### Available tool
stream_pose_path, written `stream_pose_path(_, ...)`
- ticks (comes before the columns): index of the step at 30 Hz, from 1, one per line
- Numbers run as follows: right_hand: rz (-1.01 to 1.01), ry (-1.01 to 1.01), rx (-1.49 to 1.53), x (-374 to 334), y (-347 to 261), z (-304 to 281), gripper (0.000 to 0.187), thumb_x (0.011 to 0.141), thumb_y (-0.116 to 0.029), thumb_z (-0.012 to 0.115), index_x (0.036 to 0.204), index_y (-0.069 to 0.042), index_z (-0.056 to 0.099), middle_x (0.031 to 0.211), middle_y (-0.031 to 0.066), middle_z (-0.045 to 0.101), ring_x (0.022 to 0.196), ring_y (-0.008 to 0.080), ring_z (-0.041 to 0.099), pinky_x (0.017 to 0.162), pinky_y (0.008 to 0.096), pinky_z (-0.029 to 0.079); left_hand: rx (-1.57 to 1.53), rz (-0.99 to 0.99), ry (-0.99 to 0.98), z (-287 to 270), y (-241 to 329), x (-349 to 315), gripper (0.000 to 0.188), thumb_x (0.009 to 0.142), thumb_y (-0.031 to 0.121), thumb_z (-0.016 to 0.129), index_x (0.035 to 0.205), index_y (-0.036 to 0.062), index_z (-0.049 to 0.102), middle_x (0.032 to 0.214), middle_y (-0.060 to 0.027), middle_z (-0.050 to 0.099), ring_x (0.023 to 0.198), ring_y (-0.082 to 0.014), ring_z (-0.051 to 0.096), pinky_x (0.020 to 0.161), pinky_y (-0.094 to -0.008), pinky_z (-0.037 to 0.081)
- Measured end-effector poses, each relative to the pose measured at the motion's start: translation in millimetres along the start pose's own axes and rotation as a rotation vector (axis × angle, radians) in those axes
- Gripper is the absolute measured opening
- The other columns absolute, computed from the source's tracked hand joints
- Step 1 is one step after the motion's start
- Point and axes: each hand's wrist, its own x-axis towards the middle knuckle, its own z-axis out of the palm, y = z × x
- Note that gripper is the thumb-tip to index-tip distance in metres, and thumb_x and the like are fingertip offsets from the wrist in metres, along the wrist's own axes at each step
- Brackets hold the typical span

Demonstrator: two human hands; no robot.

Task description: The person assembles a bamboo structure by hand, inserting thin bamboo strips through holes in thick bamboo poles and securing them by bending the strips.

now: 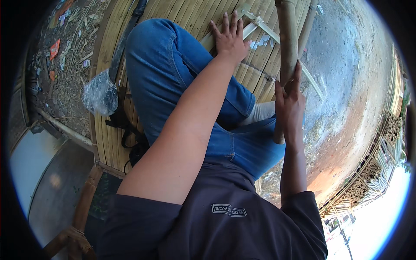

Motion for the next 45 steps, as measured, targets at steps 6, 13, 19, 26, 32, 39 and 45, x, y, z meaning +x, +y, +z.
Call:
stream_pose_path(6, -0.012, 0.046, 0.137, -12.8, -22.1, 4.1, 0.083, 0.097, -0.026, 0.064, 0.165, -0.018, 0.017, 0.097, 0.0345, 0.071, 0.090, 0.0528, 0.070, 0.077, 0.0581, 0.056, 0.054, -0.019, 0.018, -2.1, 1.8, -1.7, 0.084, 0.102, 0.062, 0.040, 0.166, 0.0141, 0.016, 0.175, -0.0077, -0.006, 0.160, -0.0354, -0.006, 0.119, -0.0765, 0.002)
stream_pose_path(13, 0.037, 0.144, 0.093, -14.0, -46.4, 19.9, 0.081, 0.098, -0.024, 0.062, 0.165, -0.015, 0.016, 0.098, 0.0368, 0.070, 0.090, 0.0546, 0.068, 0.077, 0.0583, 0.055, 0.014, -0.013, -0.039, -5.3, 1.6, -1.0, 0.083, 0.102, 0.061, 0.040, 0.166, 0.0142, 0.016, 0.175, -0.0081, -0.006, 0.160, -0.0353, -0.006, 0.119, -0.0764, 0.002)
stream_pose_path(19, 0.217, -0.098, 0.082, -15.9, -51.6, 20.9, 0.081, 0.098, -0.023, 0.062, 0.164, -0.012, 0.017, 0.108, 0.0371, 0.069, 0.097, 0.0553, 0.067, 0.086, 0.0585, 0.054, 0.029, -0.007, -0.054, -7.1, 1.2, -0.2, 0.082, 0.103, 0.060, 0.039, 0.166, 0.0140, 0.017, 0.175, -0.0090, -0.005, 0.160, -0.0360, -0.004, 0.119, -0.0765, 0.003)
stream_pose_path(26, 0.220, 0.054, 0.134, -10.2, -55.9, 19.9, 0.082, 0.097, -0.024, 0.062, 0.164, -0.010, 0.017, 0.110, 0.0377, 0.068, 0.099, 0.0537, 0.068, 0.085, 0.0568, 0.055, 0.026, -0.007, -0.056, -3.9, 1.2, 2.3, 0.083, 0.102, 0.062, 0.038, 0.166, 0.0139, 0.016, 0.175, -0.0090, -0.003, 0.160, -0.0360, -0.003, 0.119, -0.0766, 0.004)
stream_pose_path(32, 0.182, 0.017, 0.085, -8.6, -60.2, 16.5, 0.083, 0.096, -0.023, 0.063, 0.164, -0.011, 0.016, 0.111, 0.0374, 0.068, 0.099, 0.0537, 0.068, 0.087, 0.0563, 0.055, 0.051, -0.019, -0.015, -2.2, 2.7, 0.0, 0.083, 0.103, 0.062, 0.038, 0.167, 0.0140, 0.015, 0.175, -0.0085, -0.004, 0.160, -0.0361, -0.004, 0.119, -0.0764, 0.003)
stream_pose_path(39, 0.226, -0.111, 0.055, -11.5, -63.6, 24.0, 0.084, 0.097, -0.023, 0.062, 0.164, -0.010, 0.014, 0.106, 0.0361, 0.070, 0.098, 0.0540, 0.068, 0.087, 0.0560, 0.055, 0.029, -0.018, -0.081, -5.7, 2.6, 0.2, 0.081, 0.104, 0.059, 0.037, 0.167, 0.0158, 0.012, 0.175, -0.0077, -0.006, 0.160, -0.0356, -0.004, 0.119, -0.0766, 0.002)
stream_pose_path(45, 0.072, 0.127, 0.152, -14.5, -63.3, 25.1, 0.082, 0.098, -0.025, 0.062, 0.164, -0.008, 0.015, 0.106, 0.0363, 0.069, 0.097, 0.0536, 0.068, 0.087, 0.0558, 0.055, 0.019, -0.023, -0.067, -6.4, 3.6, -0.5, 0.080, 0.104, 0.059, 0.036, 0.167, 0.0163, 0.011, 0.175, -0.0077, -0.005, 0.160, -0.0356, -0.005, 0.119, -0.0763, 0.002)
